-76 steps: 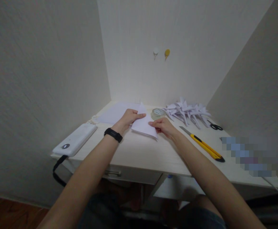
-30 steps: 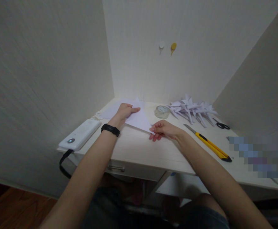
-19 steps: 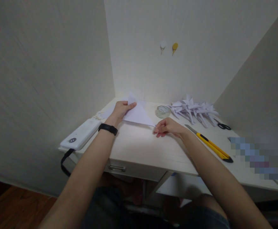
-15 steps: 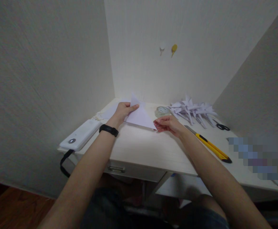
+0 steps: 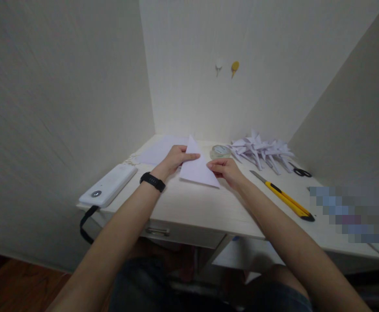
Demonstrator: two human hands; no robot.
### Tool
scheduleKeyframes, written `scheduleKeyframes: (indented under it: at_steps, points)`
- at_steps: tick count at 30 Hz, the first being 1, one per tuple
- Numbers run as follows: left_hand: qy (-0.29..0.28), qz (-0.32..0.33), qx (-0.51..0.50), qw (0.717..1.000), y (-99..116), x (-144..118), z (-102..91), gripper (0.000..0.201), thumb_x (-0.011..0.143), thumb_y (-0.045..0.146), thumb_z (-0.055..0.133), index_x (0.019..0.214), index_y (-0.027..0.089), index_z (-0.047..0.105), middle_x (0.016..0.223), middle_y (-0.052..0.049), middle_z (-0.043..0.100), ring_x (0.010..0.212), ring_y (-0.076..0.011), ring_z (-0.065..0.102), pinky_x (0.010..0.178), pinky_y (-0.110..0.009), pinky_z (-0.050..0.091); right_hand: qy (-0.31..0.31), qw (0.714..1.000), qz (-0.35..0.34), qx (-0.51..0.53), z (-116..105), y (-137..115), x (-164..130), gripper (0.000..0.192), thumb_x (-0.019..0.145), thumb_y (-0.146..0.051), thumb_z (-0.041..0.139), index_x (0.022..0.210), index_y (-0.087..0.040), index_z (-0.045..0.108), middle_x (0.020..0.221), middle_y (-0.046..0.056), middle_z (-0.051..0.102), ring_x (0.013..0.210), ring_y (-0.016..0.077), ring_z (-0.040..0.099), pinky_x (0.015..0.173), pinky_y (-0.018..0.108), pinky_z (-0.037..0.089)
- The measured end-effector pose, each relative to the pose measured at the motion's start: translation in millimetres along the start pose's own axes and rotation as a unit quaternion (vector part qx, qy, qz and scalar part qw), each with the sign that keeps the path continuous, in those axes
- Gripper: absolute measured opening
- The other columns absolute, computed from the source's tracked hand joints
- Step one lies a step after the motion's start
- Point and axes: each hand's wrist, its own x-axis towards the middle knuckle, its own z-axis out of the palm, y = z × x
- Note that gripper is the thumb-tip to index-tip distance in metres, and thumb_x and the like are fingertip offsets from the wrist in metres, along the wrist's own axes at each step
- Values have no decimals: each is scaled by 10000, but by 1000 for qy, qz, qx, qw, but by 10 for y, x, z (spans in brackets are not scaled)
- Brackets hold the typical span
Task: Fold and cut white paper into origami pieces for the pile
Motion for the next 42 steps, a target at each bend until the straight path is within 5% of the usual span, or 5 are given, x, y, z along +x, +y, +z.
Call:
scheduleKeyframes:
  at_steps: [8,12,19,30,42]
  points:
    - [31,127,150,980,352,-64,-114,326,667,361,819,926,169,772,977,-96,747,869,-191,658,801,-305,478,-137,989,24,-56,-105,-82,-46,252,554,-340,840,696,-145,764,560,-6,606,509,79,446,489,227,307]
    - [-173,102,421,884,548,-113,63,97,684,275,776,723,188,794,722,-52,744,678,-177,648,669,-270,430,-169,982,20,-88,-108,-54,-33,234,556,-319,841,689,-139,775,517,-16,577,497,71,414,469,225,272]
    - [-307,36,620,722,600,-72,360,200,721,235,681,873,170,792,795,-60,765,630,-133,598,603,-238,366,-158,981,30,-112,-103,-11,-13,228,534,-309,834,686,-146,787,528,2,604,511,84,447,493,237,337]
    - [-281,-106,465,833,316,138,97,159,530,215,707,665,147,757,631,-30,693,579,-146,524,569,-266,367,-189,970,28,-153,-104,-28,-29,152,579,-267,792,634,-129,763,450,-21,540,457,68,396,442,220,307]
    - [-225,-218,385,868,399,46,-358,172,499,254,756,629,143,740,573,-47,660,520,-162,528,546,-291,372,-216,960,86,-157,-267,-103,-22,267,585,-339,823,703,-106,770,737,123,759,599,171,694,588,270,569]
